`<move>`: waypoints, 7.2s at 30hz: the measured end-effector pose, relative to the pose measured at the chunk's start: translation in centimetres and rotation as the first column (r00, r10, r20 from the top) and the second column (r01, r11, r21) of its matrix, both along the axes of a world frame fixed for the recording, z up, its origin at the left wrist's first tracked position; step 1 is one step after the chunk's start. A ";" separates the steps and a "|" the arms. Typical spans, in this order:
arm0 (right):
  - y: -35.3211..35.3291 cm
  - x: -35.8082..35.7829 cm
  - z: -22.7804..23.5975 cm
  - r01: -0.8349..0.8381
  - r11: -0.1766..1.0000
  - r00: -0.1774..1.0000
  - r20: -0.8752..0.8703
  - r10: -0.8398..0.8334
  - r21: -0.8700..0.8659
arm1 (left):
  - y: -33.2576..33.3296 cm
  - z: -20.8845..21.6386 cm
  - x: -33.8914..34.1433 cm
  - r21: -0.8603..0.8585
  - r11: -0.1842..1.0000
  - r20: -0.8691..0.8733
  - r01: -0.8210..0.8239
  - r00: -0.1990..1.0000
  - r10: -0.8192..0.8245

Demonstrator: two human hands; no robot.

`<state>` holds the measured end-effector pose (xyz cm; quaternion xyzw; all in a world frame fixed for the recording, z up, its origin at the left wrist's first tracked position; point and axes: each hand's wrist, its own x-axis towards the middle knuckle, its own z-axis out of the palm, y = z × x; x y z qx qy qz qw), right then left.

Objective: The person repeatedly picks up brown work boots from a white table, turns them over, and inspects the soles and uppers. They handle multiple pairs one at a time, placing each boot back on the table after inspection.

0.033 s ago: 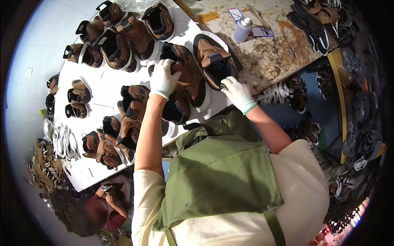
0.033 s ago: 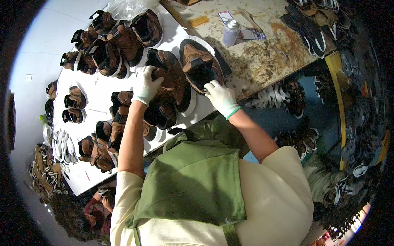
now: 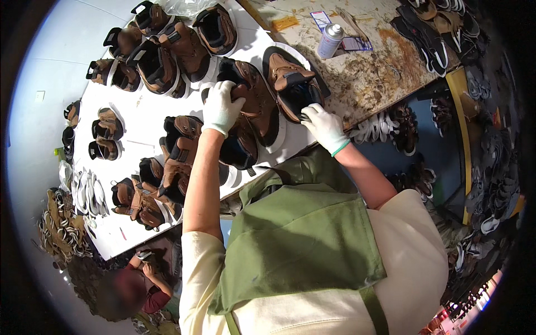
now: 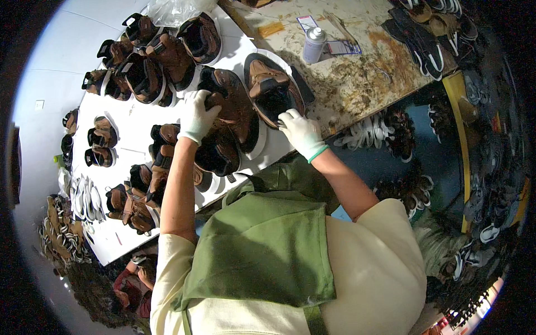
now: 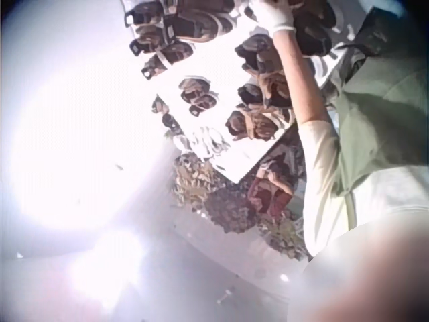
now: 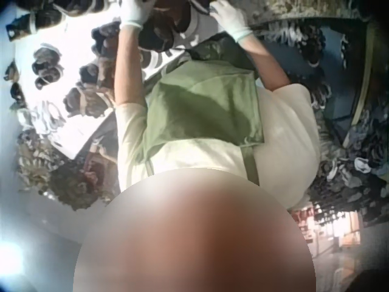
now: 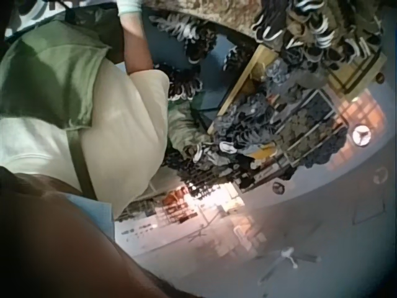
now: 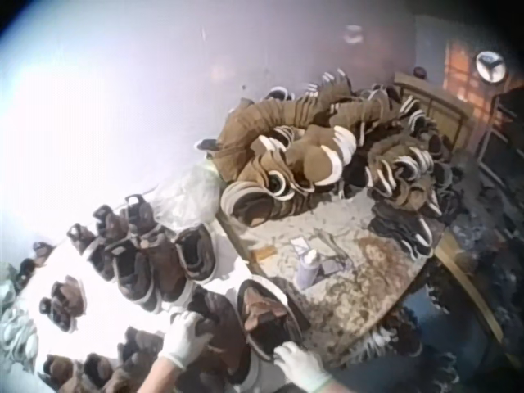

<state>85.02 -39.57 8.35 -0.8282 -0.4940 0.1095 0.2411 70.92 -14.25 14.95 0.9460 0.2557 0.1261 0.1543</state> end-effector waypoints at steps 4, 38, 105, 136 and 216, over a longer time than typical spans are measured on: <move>-0.5 2.1 1.3 0.076 0.993 0.996 -0.047 -0.072 0.095 | 0.4 -0.1 -0.6 0.004 0.999 0.079 0.033 0.996 -0.033; 1.5 5.4 2.8 0.049 0.968 0.998 0.030 -0.058 0.247 | 0.7 -1.9 -3.4 -0.262 0.960 0.128 -0.102 0.982 0.139; 19.1 -28.7 10.6 -0.440 0.846 0.787 -0.325 0.525 0.301 | -5.2 -5.9 -42.1 -0.612 0.402 0.365 -0.681 0.207 0.908; 23.8 -33.2 6.5 -0.566 0.823 0.805 0.190 0.563 -0.042 | 9.6 -4.9 -43.2 -0.434 0.723 0.233 -0.537 0.708 0.666; 22.4 -36.8 6.8 -0.461 0.838 0.836 -0.174 0.520 0.291 | 13.0 1.1 -49.7 -0.942 0.276 0.097 -0.191 0.633 0.768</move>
